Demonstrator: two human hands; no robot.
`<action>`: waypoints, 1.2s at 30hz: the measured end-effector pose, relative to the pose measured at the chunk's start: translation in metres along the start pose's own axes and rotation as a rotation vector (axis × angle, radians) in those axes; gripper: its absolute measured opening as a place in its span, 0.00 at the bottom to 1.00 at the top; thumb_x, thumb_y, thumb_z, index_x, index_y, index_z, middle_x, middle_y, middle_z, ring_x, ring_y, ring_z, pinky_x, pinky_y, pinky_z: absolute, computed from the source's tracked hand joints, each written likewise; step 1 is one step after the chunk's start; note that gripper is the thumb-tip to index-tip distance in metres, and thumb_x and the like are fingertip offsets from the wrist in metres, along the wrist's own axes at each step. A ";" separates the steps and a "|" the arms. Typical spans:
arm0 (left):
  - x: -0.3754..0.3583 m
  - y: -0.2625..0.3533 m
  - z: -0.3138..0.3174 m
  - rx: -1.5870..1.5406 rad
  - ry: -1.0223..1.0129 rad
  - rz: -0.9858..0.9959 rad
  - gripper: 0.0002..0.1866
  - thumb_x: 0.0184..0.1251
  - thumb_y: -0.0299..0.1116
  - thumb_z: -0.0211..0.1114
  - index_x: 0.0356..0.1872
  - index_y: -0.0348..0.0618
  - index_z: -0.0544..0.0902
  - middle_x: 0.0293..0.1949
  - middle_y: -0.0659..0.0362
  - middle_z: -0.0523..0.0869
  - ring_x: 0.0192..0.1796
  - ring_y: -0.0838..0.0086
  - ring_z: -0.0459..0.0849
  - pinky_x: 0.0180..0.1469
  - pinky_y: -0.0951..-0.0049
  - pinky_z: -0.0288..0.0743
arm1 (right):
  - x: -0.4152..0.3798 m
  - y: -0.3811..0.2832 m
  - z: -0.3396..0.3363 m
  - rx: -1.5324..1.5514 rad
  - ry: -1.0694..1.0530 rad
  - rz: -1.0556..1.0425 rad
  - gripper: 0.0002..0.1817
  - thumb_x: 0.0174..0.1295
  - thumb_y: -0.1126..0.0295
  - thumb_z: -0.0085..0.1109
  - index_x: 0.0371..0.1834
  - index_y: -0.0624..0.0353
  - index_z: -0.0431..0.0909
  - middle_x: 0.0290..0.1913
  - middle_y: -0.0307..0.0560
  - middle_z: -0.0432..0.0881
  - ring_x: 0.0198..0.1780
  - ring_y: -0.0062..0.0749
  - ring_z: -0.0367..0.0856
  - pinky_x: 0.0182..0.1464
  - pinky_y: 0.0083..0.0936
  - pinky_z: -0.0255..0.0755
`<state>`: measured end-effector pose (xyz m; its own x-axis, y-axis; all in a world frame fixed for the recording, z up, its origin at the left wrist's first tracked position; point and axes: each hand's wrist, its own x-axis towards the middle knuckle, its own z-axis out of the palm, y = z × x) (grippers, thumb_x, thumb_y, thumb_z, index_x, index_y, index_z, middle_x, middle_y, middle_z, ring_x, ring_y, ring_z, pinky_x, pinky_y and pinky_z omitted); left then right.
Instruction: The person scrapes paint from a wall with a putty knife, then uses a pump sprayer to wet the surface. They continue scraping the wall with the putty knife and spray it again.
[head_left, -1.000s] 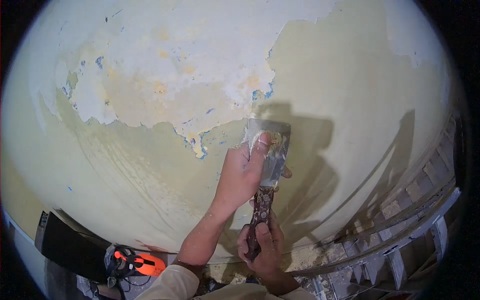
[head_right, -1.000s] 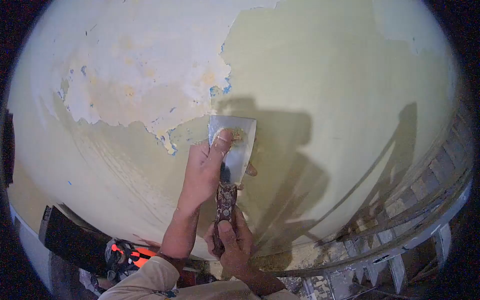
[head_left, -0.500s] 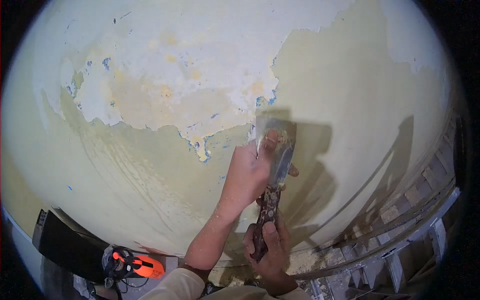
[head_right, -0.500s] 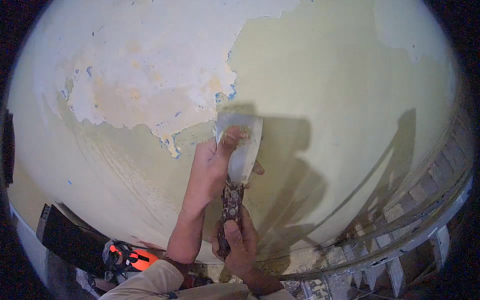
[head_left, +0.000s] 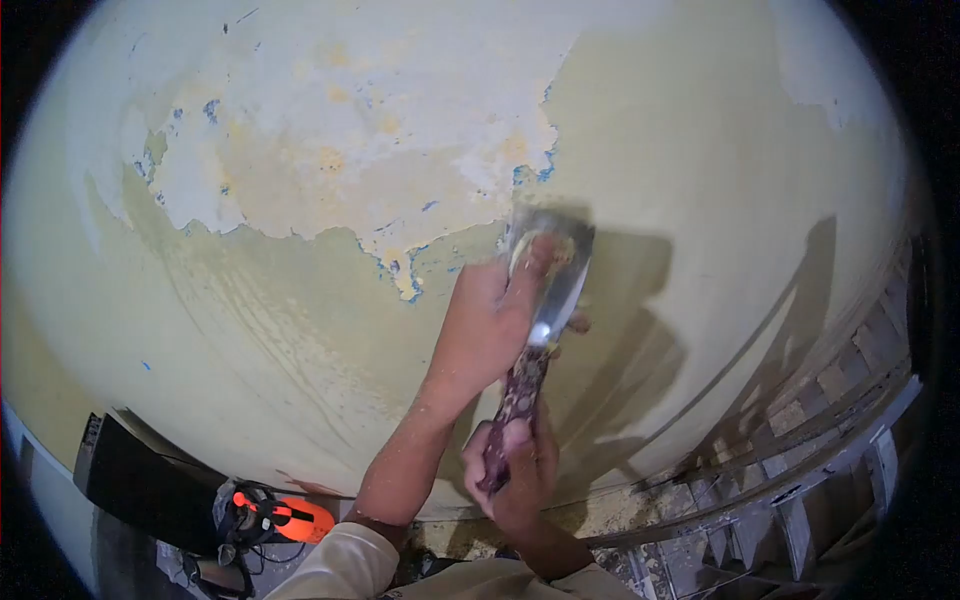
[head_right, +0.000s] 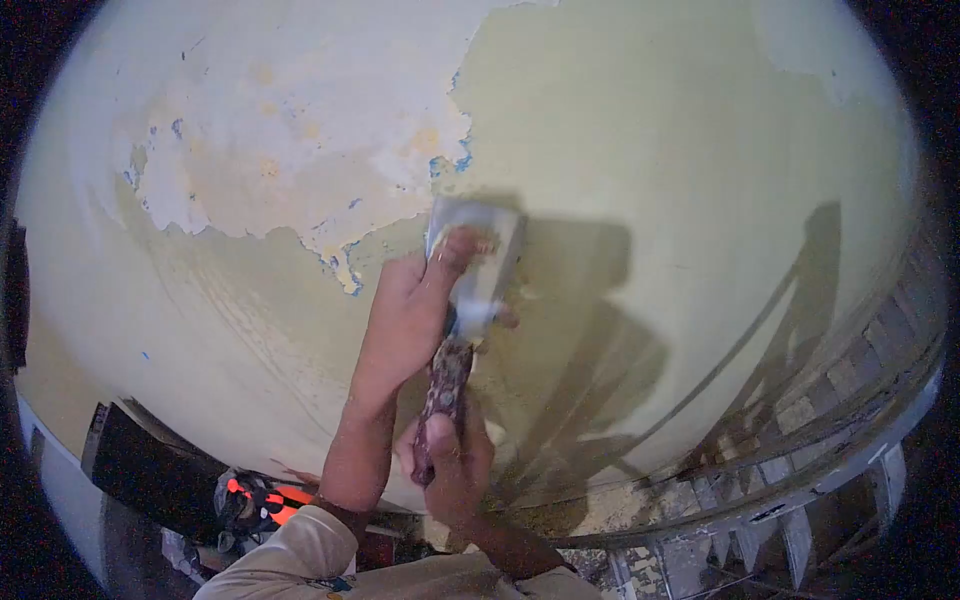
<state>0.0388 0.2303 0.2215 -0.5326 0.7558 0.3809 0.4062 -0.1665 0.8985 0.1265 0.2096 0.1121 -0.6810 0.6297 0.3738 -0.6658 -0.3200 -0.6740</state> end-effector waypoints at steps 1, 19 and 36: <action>0.001 0.003 0.001 0.062 0.017 0.030 0.26 0.68 0.49 0.43 0.33 0.31 0.76 0.17 0.54 0.81 0.16 0.78 0.76 0.20 0.76 0.69 | 0.001 -0.002 0.000 -0.040 0.019 0.008 0.25 0.64 0.54 0.41 0.56 0.61 0.55 0.14 0.43 0.67 0.09 0.18 0.60 0.10 0.15 0.54; -0.088 -0.106 -0.029 -0.373 0.173 -0.195 0.17 0.63 0.41 0.56 0.35 0.35 0.80 0.24 0.56 0.83 0.29 0.75 0.81 0.29 0.78 0.74 | -0.124 0.027 -0.157 -0.380 0.067 0.574 0.23 0.56 0.64 0.57 0.51 0.66 0.67 0.32 0.41 0.76 0.30 0.22 0.72 0.32 0.21 0.67; -0.170 -0.111 -0.018 0.296 -0.402 -0.035 0.29 0.63 0.34 0.56 0.62 0.41 0.55 0.45 0.51 0.78 0.43 0.69 0.77 0.46 0.69 0.71 | -0.036 0.015 -0.103 -0.617 -0.068 0.137 0.13 0.55 0.69 0.56 0.41 0.62 0.70 0.38 0.49 0.74 0.44 0.34 0.72 0.46 0.32 0.64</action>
<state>0.0711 0.1087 0.0608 -0.2450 0.9516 0.1853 0.6177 0.0059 0.7864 0.1728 0.2551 0.0230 -0.7789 0.5594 0.2835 -0.2862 0.0851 -0.9544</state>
